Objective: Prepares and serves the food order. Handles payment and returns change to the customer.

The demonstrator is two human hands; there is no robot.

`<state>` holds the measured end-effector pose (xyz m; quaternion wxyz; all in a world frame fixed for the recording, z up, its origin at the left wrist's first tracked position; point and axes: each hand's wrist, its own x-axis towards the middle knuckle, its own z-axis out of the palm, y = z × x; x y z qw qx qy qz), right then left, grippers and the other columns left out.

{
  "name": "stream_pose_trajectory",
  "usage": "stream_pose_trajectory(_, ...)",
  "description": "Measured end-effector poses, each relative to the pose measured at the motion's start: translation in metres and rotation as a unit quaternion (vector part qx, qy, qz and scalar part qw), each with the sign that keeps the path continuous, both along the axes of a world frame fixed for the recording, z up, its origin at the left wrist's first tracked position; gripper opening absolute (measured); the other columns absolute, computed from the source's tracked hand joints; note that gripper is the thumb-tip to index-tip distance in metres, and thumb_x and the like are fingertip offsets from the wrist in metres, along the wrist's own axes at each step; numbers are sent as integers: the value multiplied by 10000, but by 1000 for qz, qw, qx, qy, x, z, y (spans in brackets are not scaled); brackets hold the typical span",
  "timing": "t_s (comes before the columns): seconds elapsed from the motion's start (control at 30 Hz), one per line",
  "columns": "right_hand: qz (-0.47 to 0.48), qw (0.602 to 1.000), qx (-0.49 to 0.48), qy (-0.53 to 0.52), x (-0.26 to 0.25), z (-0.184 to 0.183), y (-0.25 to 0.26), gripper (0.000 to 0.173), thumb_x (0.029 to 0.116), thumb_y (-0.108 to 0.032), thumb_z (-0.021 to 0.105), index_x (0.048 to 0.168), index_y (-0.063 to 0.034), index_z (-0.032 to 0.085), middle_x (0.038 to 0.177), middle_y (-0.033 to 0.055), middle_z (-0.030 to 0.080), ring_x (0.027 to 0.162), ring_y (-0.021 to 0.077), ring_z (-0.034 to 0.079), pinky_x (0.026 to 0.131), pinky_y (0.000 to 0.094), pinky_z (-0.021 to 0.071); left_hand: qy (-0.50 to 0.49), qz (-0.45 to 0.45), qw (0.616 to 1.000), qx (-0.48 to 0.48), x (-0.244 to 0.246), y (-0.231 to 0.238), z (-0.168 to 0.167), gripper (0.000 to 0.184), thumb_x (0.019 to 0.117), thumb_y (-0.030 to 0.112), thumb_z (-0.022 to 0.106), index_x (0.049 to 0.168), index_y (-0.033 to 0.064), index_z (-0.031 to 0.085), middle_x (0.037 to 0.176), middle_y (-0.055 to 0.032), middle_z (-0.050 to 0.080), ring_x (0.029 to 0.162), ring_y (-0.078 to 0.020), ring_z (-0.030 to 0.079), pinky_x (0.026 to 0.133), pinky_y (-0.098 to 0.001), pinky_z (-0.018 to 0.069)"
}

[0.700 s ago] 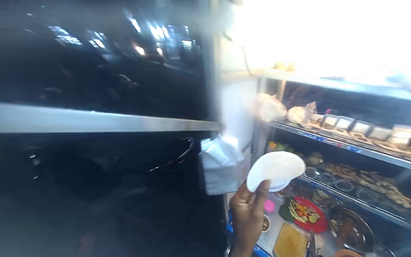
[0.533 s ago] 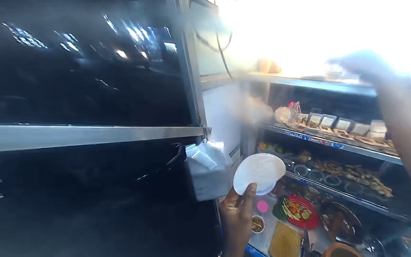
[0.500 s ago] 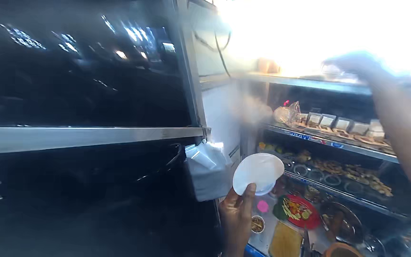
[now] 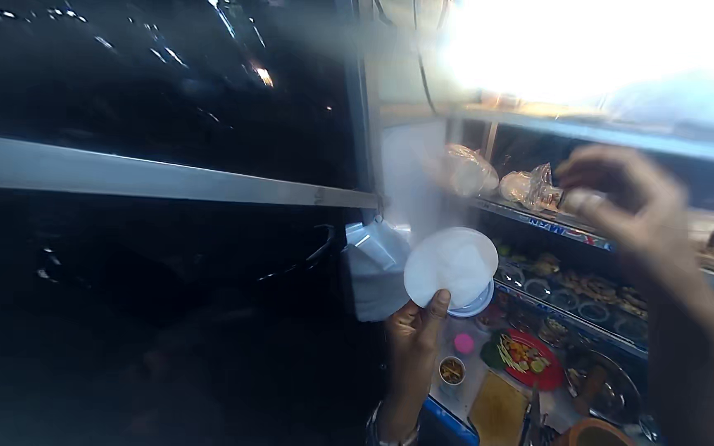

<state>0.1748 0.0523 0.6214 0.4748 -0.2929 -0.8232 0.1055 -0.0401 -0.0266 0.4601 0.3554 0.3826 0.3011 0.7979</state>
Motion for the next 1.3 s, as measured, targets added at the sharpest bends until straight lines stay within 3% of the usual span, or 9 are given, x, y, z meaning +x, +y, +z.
stream_pose_trajectory(0.1,55,995,-68,-46,-6,-78,-24,890,807,-344,851,1548,-163,393,1535,49,484,1363,199,529,1051,397,542,-22,-19,999,-23,9,0,1,131,984,55,629,978,-26,732,933,-99,764,906,-161,741,907,-339,607)
stream_pose_trajectory(0.2,35,995,-67,-65,-12,-118,-28,1047,777,-381,877,1605,-127,289,1589,111,410,1399,189,492,1104,380,502,-8,-47,998,-37,21,-1,-4,143,989,66,632,1005,-38,728,956,-115,763,925,-173,741,917,-343,603)
stream_pose_trajectory(0.47,-12,999,-18,-36,-7,-155,-37,912,810,-342,849,1501,39,393,1410,203,566,1301,167,566,1093,303,480,22,-88,994,-62,48,-3,-15,138,985,67,641,999,-31,736,932,-103,765,892,-156,743,881,-316,610)
stream_pose_trajectory(0.57,-39,999,-20,-25,0,-163,-35,882,802,-353,840,1493,9,429,1426,201,530,1298,194,550,1074,328,494,64,-62,995,-49,46,-5,-14,121,980,54,642,1011,-20,732,980,-76,764,928,-126,732,894,-290,602)
stream_pose_trajectory(0.63,-28,992,-114,49,11,-165,-35,932,777,-347,841,1538,-24,410,1461,170,488,1306,175,529,1064,310,498,100,-28,994,-33,37,-4,-13,119,976,54,643,1019,-17,728,1021,-73,756,962,-124,726,910,-285,602)
stream_pose_trajectory(0.7,49,953,-235,185,27,-166,-36,966,762,-396,847,1534,-9,415,1453,137,532,1253,164,595,1013,302,551,122,-17,992,-37,25,-4,-12,129,978,63,648,1035,-16,732,1028,-74,762,974,-131,729,920,-287,601)
stream_pose_trajectory(0.87,359,747,-365,424,43,-160,-51,796,827,-325,825,1467,16,497,1367,208,605,1252,305,613,1097,450,488,161,-34,985,-52,17,-3,-14,137,985,87,652,1027,2,750,1001,-66,770,959,-119,732,910,-274,598)
stream_pose_trajectory(1.07,375,728,-359,447,39,-156,-59,769,878,-470,717,1455,-1,521,1342,230,613,1178,321,642,1007,450,537,159,-60,984,-61,24,0,-23,154,990,113,654,1009,2,759,1011,-78,767,962,-132,729,912,-289,597)
stream_pose_trajectory(1.3,429,585,-424,542,43,-161,-57,795,824,-299,774,1484,26,471,1392,282,567,1278,407,584,1101,566,460,170,-55,981,-72,23,1,-27,149,984,131,667,983,23,769,958,-55,774,912,-109,738,876,-266,607)
